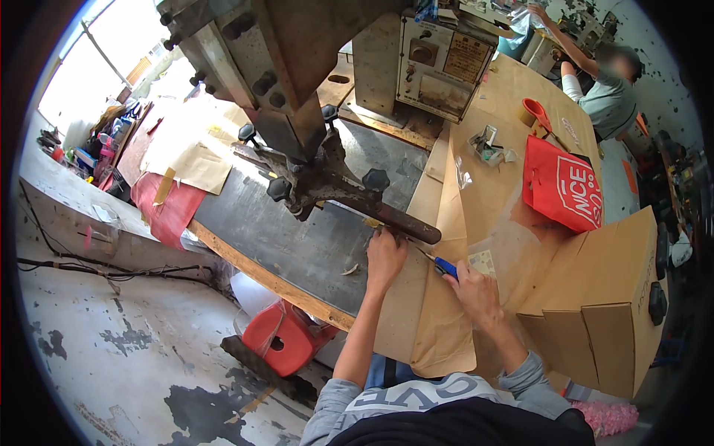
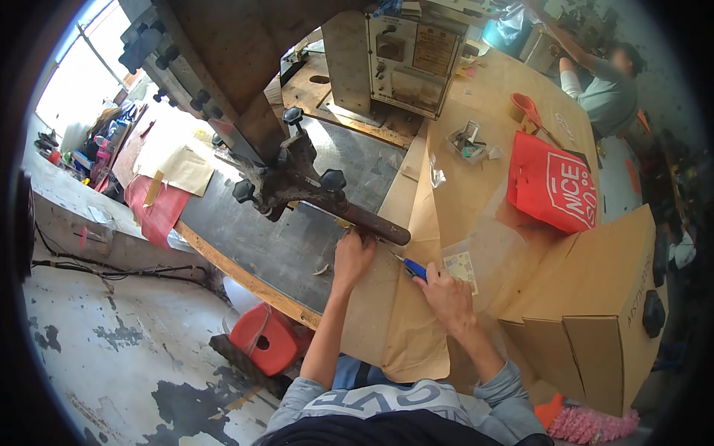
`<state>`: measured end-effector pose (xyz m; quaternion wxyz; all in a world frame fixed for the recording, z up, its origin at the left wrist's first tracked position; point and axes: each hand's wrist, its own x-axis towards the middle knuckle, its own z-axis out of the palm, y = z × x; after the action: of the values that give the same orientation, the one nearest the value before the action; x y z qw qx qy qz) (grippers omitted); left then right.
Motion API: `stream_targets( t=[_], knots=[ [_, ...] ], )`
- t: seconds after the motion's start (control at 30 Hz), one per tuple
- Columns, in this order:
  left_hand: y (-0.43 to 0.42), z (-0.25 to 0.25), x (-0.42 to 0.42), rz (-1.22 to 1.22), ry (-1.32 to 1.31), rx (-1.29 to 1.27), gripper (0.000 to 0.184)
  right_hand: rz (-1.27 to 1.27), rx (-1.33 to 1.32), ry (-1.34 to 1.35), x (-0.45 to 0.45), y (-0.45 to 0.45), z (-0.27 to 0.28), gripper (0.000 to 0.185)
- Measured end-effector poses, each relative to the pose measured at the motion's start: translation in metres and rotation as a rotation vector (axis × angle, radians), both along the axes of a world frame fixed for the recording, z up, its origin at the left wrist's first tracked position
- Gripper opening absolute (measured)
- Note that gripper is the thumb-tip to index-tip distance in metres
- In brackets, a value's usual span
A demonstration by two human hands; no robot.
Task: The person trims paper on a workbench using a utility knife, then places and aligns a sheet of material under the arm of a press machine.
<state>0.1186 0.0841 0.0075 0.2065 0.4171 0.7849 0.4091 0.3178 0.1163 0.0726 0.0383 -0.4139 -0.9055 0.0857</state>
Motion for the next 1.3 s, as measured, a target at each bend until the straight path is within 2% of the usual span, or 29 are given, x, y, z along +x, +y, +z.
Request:
stream_targets(
  t=[0.17, 0.27, 0.37, 0.47, 0.57, 0.67, 0.77, 0.97, 1.07, 1.3],
  knots=[
    [0.006, 0.025, -0.015, -0.160, -0.036, -0.296, 0.030, -0.042, -0.003, 0.016, -0.002, -0.004, 0.002, 0.031],
    [0.001, 0.006, -0.006, -0.049, 0.050, -0.071, 0.029, -0.068, 0.019, -0.021, -0.004, -0.005, -0.001, 0.032],
    [-0.002, 0.017, 0.006, 0.038, 0.008, -0.108, 0.027, -0.080, 0.068, -0.051, -0.008, -0.005, 0.001, 0.031],
    [-0.003, 0.001, 0.010, 0.036, 0.073, 0.030, 0.025, -0.061, 0.075, -0.019, -0.014, -0.007, 0.001, 0.031],
    [-0.009, 0.003, 0.008, 0.037, 0.061, 0.053, 0.024, 0.099, 0.003, -0.073, -0.015, -0.011, 0.010, 0.030],
    [-0.015, 0.006, 0.000, -0.012, -0.047, 0.050, 0.024, 0.078, -0.029, -0.046, -0.011, -0.011, 0.010, 0.030],
    [-0.012, 0.010, -0.002, -0.044, 0.021, -0.039, 0.025, -0.048, 0.067, -0.003, -0.009, -0.012, 0.007, 0.030],
    [-0.007, -0.005, 0.006, -0.001, 0.175, -0.056, 0.031, -0.088, 0.004, -0.048, -0.014, -0.025, 0.008, 0.030],
    [-0.006, 0.001, 0.011, 0.052, 0.127, -0.080, 0.035, -0.122, -0.005, -0.032, -0.018, -0.024, 0.005, 0.030],
    [-0.012, -0.006, 0.004, -0.028, 0.159, -0.004, 0.034, -0.132, 0.036, -0.019, -0.014, -0.015, 0.010, 0.029]
  ],
)
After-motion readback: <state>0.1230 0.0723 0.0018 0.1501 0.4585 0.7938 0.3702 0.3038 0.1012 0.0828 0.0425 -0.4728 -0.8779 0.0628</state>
